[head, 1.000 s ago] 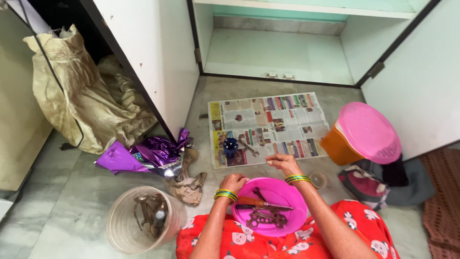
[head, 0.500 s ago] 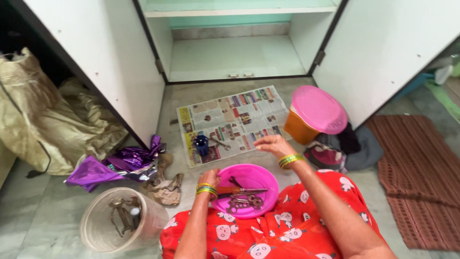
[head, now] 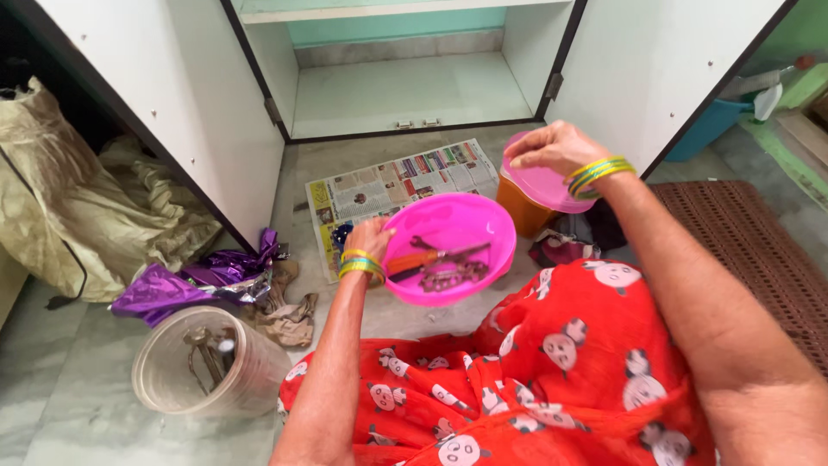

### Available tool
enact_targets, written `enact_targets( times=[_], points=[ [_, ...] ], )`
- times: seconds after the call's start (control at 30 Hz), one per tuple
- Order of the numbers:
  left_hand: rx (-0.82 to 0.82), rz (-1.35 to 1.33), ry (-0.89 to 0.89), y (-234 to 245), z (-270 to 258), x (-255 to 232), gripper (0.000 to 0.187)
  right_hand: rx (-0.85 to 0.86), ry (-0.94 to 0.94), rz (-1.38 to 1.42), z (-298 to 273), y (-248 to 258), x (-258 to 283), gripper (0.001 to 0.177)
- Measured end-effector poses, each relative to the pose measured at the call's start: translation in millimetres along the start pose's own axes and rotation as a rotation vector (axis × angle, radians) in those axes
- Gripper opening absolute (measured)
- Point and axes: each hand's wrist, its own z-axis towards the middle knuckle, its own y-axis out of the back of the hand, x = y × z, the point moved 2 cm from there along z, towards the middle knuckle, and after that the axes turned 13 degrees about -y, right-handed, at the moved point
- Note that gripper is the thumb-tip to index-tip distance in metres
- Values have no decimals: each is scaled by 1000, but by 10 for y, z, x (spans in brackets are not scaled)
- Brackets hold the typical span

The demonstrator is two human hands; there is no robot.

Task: The person sits on the floor and organizes small metal tools and parts from a pink bowl into a blue cylindrical container. They use a screwdriver to manipulate the items and place them into the container.

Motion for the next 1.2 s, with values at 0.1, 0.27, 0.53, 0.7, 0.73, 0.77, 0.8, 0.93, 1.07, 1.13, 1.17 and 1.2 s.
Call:
enact_targets(
  times=[0.1,0.27,0.53,0.7,0.73,0.77,0.8,0.93,1.07,1.13,1.17,1.2],
  points=[
    [-64,-3,-37,229,116,-265,36,-13,-17,-123,-191,200,243,33],
    [-108,11,-3,590,165,-541,37,-67,7,-397,-542,520,786,40],
    [-194,63,-56,1035,230,-922,35,-29,54,-660,-717,593,953,46],
    [-258,50,-57,1072,118,-1274,33,-19,-46,-661,-650,538,518,49],
    [-248,89,-97,1050,101,-1349,33,-22,-71,-651,-642,608,436,50],
    [-239,129,-138,1038,82,-1413,33,-26,-94,-635,-632,652,354,51],
    [-243,171,-185,1070,138,-1506,32,-35,-108,-621,-583,707,341,51],
    [-256,51,-113,888,192,-1633,33,-14,-158,-484,-456,688,16,54],
    [-166,-5,-35,567,376,-1567,33,53,-240,-159,-392,424,-625,37],
    [-162,-30,-16,382,426,-1527,35,53,-236,-113,-297,354,-861,33],
    [-195,-24,-48,290,429,-1513,36,38,-217,-137,-255,320,-964,32],
    [-175,0,-40,188,402,-1443,36,38,-218,-105,-211,252,-1073,30]
  ],
)
